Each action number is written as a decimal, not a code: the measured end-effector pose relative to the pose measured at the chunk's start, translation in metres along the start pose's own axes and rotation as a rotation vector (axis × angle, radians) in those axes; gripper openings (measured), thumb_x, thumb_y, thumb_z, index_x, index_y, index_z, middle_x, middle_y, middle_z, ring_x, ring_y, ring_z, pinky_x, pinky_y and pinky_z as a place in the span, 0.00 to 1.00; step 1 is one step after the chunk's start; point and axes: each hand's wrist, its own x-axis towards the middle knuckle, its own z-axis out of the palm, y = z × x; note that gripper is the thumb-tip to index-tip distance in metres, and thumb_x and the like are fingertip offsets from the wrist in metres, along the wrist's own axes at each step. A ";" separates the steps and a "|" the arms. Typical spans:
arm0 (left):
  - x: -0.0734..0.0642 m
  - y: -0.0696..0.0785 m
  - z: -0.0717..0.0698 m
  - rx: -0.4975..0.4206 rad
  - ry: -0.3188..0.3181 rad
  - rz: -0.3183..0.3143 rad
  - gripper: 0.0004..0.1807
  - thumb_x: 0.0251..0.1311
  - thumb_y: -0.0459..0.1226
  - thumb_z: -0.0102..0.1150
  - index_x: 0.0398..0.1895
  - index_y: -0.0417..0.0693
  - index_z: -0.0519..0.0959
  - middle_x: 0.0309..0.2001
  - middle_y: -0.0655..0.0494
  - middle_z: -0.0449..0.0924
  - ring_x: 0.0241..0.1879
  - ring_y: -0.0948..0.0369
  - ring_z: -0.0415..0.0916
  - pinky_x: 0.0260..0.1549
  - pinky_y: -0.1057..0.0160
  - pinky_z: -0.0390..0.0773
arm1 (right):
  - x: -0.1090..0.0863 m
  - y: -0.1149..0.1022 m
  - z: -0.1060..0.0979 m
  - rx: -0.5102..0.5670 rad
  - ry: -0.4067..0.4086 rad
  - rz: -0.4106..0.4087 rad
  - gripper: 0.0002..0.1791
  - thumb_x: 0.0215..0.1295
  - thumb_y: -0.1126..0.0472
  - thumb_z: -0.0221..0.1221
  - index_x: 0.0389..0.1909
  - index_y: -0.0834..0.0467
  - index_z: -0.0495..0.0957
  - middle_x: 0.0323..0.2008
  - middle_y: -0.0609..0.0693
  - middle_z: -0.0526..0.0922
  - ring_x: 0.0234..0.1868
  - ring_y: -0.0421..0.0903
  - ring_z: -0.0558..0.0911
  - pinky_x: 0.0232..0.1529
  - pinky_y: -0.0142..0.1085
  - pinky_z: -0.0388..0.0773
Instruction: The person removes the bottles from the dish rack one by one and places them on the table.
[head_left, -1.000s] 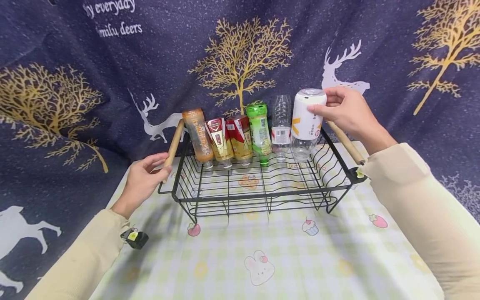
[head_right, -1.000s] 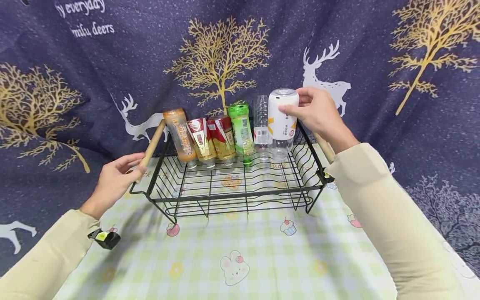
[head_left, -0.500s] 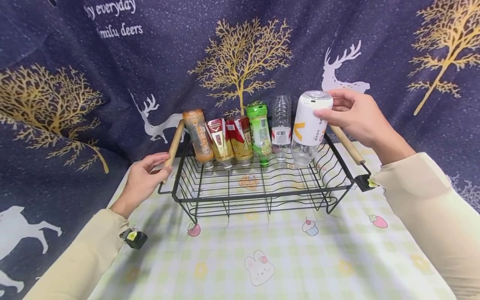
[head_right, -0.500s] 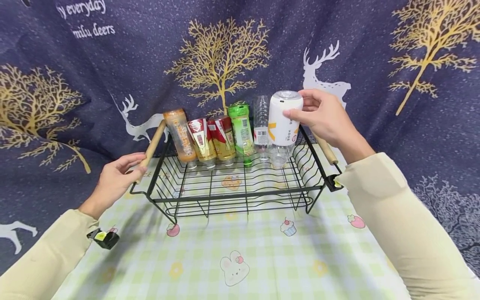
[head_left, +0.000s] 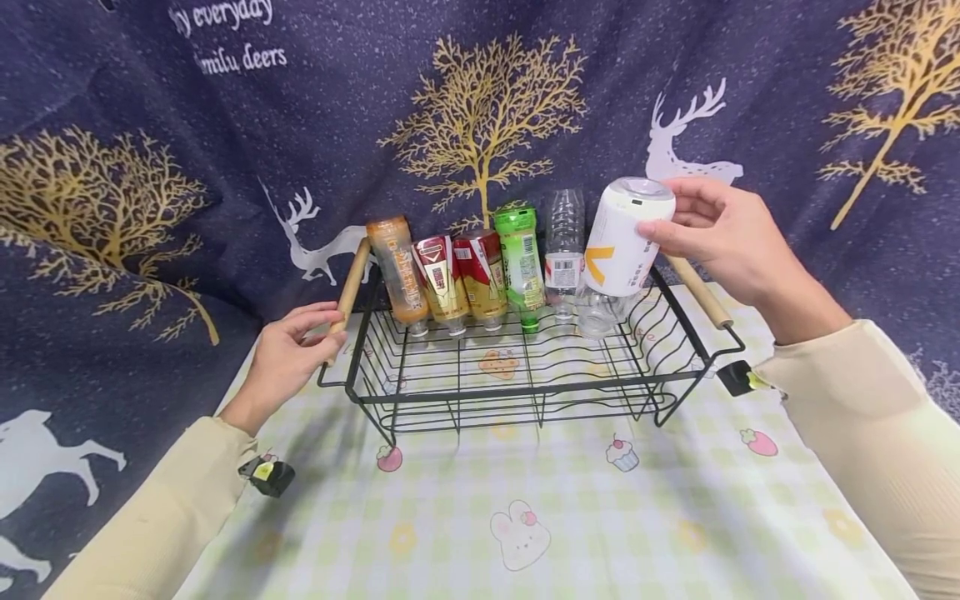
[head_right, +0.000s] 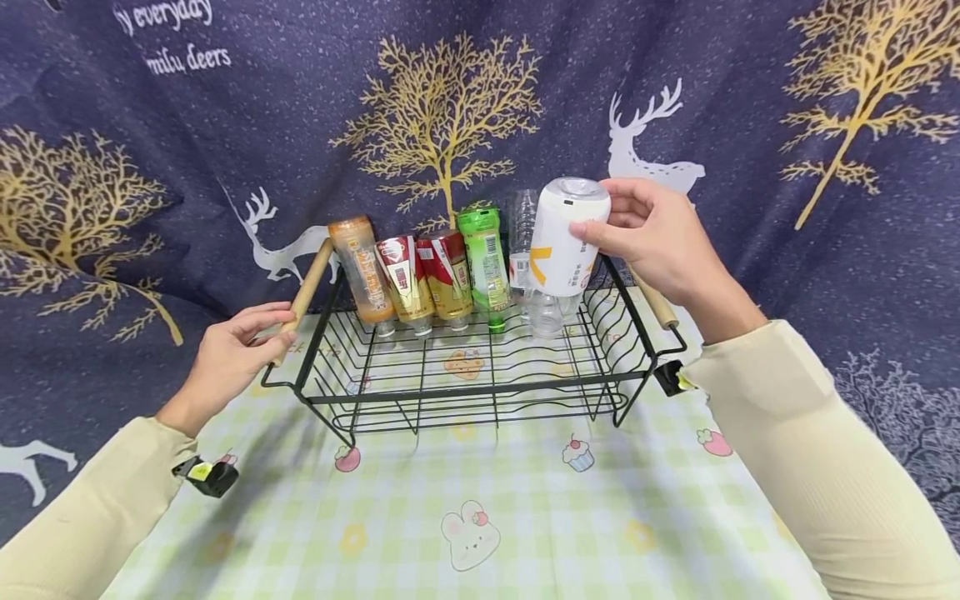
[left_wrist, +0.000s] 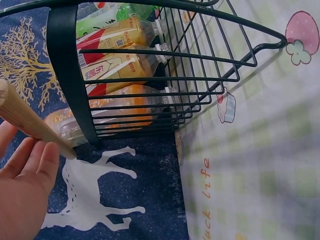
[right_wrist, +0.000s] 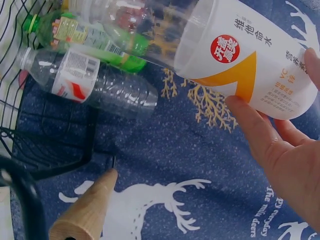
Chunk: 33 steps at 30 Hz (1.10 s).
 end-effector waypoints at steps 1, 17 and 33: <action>0.000 0.000 0.000 0.001 0.000 -0.002 0.15 0.61 0.29 0.65 0.49 0.27 0.82 0.59 0.39 0.77 0.52 0.78 0.70 0.49 0.76 0.76 | -0.001 0.000 0.001 0.019 0.001 -0.005 0.30 0.62 0.62 0.69 0.63 0.61 0.71 0.41 0.40 0.85 0.43 0.33 0.84 0.39 0.25 0.82; -0.002 0.002 -0.004 0.010 0.012 -0.003 0.19 0.62 0.32 0.67 0.54 0.30 0.81 0.59 0.39 0.77 0.51 0.77 0.74 0.48 0.77 0.77 | -0.011 0.008 0.020 0.429 0.008 -0.086 0.26 0.59 0.75 0.67 0.58 0.65 0.72 0.42 0.50 0.84 0.41 0.41 0.86 0.37 0.31 0.85; 0.001 0.016 -0.006 -0.027 0.004 -0.058 0.25 0.61 0.33 0.68 0.61 0.33 0.77 0.56 0.36 0.79 0.45 0.77 0.78 0.44 0.78 0.78 | -0.016 0.008 0.026 0.525 -0.004 -0.098 0.26 0.60 0.75 0.66 0.60 0.66 0.71 0.45 0.52 0.84 0.45 0.43 0.85 0.38 0.34 0.86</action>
